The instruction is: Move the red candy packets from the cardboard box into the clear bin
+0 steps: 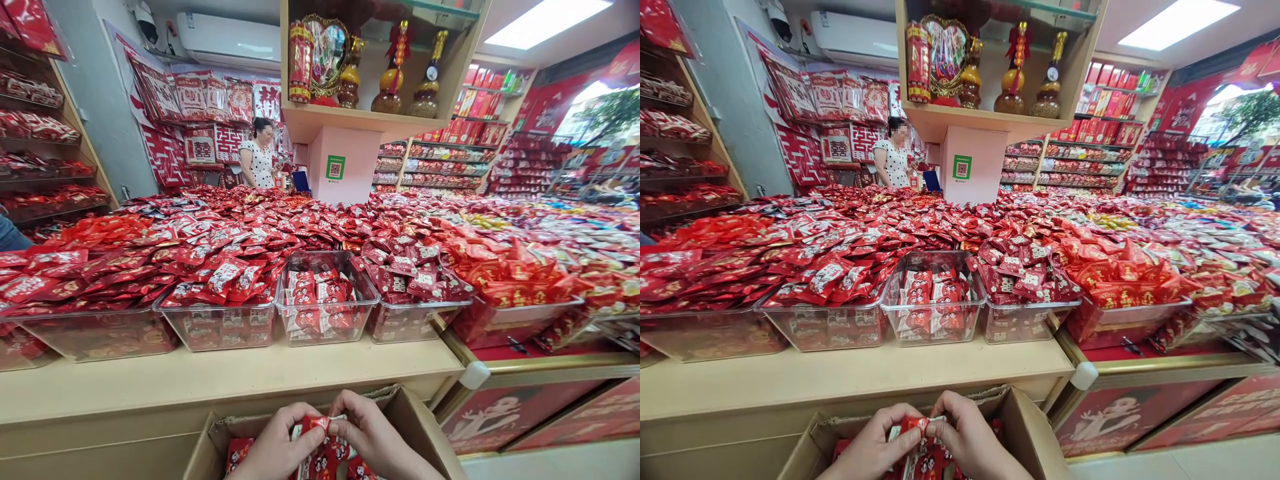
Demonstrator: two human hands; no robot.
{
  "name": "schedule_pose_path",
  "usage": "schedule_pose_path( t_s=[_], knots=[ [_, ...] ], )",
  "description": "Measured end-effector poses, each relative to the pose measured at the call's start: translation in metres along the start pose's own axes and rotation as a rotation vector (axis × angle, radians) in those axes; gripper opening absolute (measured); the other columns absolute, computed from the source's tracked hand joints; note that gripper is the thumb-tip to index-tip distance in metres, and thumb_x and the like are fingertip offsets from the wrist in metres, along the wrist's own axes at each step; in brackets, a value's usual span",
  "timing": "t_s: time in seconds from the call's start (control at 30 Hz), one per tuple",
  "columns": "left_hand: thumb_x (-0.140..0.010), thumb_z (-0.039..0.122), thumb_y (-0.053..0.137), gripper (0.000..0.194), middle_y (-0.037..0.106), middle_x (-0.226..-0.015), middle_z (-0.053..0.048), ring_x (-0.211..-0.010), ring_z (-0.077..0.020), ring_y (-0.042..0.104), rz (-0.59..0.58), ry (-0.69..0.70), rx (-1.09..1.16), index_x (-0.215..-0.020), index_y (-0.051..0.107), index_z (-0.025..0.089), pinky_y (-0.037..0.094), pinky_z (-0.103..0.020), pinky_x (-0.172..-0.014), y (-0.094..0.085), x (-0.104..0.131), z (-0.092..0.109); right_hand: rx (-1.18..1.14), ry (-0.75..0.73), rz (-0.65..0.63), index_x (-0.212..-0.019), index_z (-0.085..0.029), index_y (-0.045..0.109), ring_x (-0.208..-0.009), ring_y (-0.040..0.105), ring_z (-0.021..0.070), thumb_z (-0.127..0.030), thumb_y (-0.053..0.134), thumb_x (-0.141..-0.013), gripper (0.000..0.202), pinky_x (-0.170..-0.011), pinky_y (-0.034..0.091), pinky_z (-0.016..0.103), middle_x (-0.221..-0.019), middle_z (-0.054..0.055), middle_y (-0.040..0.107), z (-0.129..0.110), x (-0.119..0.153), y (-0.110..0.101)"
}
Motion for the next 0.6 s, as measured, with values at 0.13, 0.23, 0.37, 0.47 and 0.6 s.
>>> schedule_pose_path(
  t_s=[0.13, 0.23, 0.37, 0.47, 0.6],
  knots=[
    [-0.065, 0.030, 0.061, 0.018, 0.060, -0.076, 0.001, -0.074, -0.0158, 0.052, -0.038, 0.011, -0.188, -0.078, 0.062, 0.017, 0.037, -0.020, -0.066, -0.001, 0.002, -0.001, 0.195, -0.024, -0.059, -0.069, -0.017, 0.057, -0.061, 0.046, 0.0096, -0.014, 0.053, -0.068, 0.005, -0.056, 0.033, 0.019, -0.064, -0.003, 0.056, -0.003, 0.003, 0.000],
    [-0.069, 0.034, 0.057, 0.019, 0.057, -0.068, 0.002, -0.069, -0.0146, 0.050, -0.036, 0.026, -0.205, -0.070, 0.061, 0.015, 0.036, -0.019, -0.062, 0.001, 0.003, -0.001, 0.148, -0.005, -0.024, -0.069, -0.017, 0.057, -0.060, 0.046, 0.0099, -0.017, 0.053, -0.069, 0.004, -0.055, 0.033, 0.019, -0.063, -0.002, 0.056, -0.003, 0.004, 0.001],
    [-0.076, 0.039, 0.048, 0.029, 0.056, -0.066, 0.001, -0.066, -0.0136, 0.048, 0.020, 0.047, -0.029, -0.073, 0.062, 0.014, 0.037, -0.020, -0.062, 0.002, 0.001, -0.001, -0.230, 0.018, 0.063, -0.086, -0.017, 0.053, -0.067, 0.047, 0.0115, -0.027, 0.058, -0.069, 0.021, -0.061, 0.038, 0.021, -0.072, -0.001, 0.054, 0.000, 0.001, 0.003],
    [-0.079, 0.039, 0.043, 0.032, 0.057, -0.067, 0.001, -0.066, -0.0133, 0.048, 0.086, 0.056, 0.108, -0.079, 0.062, 0.014, 0.037, -0.020, -0.062, 0.002, -0.001, -0.001, -0.467, 0.039, 0.018, -0.084, -0.015, 0.051, -0.067, 0.048, 0.0119, -0.031, 0.062, -0.065, 0.027, -0.062, 0.039, 0.023, -0.074, 0.000, 0.054, 0.003, -0.001, 0.009],
    [-0.079, 0.040, 0.043, 0.033, 0.058, -0.065, 0.001, -0.064, -0.0135, 0.049, 0.063, 0.022, 0.111, -0.077, 0.063, 0.014, 0.038, -0.021, -0.062, 0.003, -0.001, -0.002, -0.537, 0.085, 0.033, -0.078, -0.013, 0.052, -0.062, 0.048, 0.0114, -0.033, 0.062, -0.065, 0.026, -0.060, 0.039, 0.024, -0.068, 0.001, 0.054, 0.005, -0.003, 0.012]
  ],
)
Point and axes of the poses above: each hand's wrist, its own x-axis away from the middle knuckle, its own y-axis out of the palm, z = x × y, the point moved 4 cm from there along -x, towards the middle knuckle
